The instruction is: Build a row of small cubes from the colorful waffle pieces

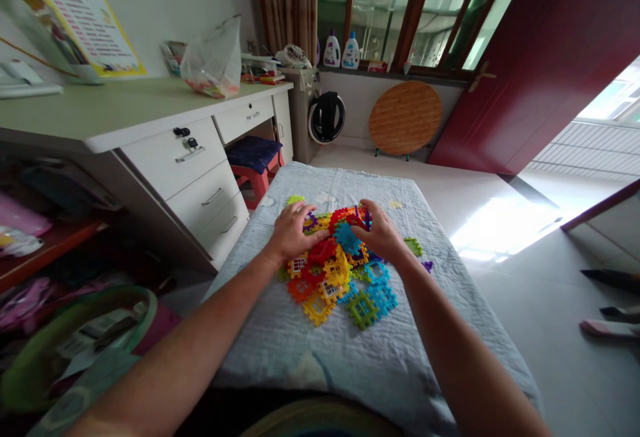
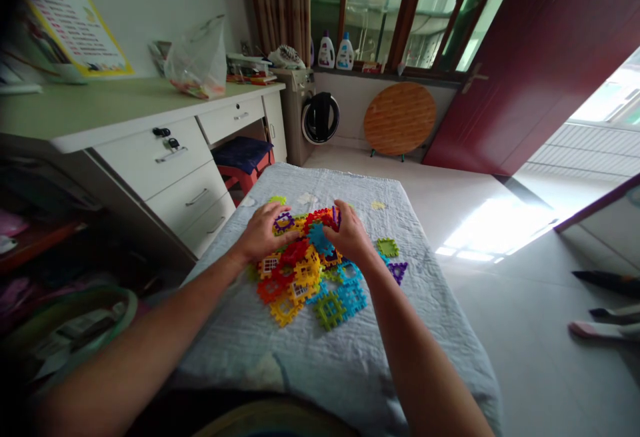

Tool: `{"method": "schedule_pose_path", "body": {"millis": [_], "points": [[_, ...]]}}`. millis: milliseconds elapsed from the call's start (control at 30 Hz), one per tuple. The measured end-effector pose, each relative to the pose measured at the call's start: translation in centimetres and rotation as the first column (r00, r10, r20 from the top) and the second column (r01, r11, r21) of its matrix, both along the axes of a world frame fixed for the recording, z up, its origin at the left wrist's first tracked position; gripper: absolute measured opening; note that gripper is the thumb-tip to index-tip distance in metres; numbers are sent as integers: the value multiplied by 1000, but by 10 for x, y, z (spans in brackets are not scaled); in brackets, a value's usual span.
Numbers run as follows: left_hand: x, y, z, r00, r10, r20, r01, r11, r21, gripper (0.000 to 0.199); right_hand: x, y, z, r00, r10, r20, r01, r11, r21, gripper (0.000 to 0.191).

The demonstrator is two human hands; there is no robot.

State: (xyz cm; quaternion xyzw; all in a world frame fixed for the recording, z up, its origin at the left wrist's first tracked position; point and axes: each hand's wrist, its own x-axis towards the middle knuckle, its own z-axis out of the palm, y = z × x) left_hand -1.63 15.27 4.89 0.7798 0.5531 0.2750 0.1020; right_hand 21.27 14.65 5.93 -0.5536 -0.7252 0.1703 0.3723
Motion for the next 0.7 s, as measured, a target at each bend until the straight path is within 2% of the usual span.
{"method": "schedule_pose_path", "body": {"millis": [100,167,233,300,400,500,600,700], "points": [[-10,27,-9,981,-113,-158,71,965,-250,103,14,-1,-5,995,77,-61,-81,995,-61,59],[-13,38,-14,959,-201,-201,116,922,-370,113,30,-5,-6,995,83,-53,-88,992,-90,54],[-12,43,-16,951,-237,-198,144,908,-394,117,48,-14,-7,997,79,17,-76,992,-103,54],[-8,42,-14,956,-243,-164,165,909,-382,119,62,-25,-9,985,92,143,-74,989,-127,63],[0,38,-10,965,-258,-56,215,890,-403,111,64,-41,-14,941,144,307,-90,979,-186,86],[9,30,-9,952,-286,104,303,859,-413,98,45,-50,-22,918,143,370,-79,980,-183,98],[18,21,-11,914,-308,263,391,840,-375,85,25,-49,-29,928,90,362,-52,992,-112,86],[27,12,-15,860,-315,401,459,822,-338,66,16,-44,-30,956,61,288,-54,998,-32,68]]}}
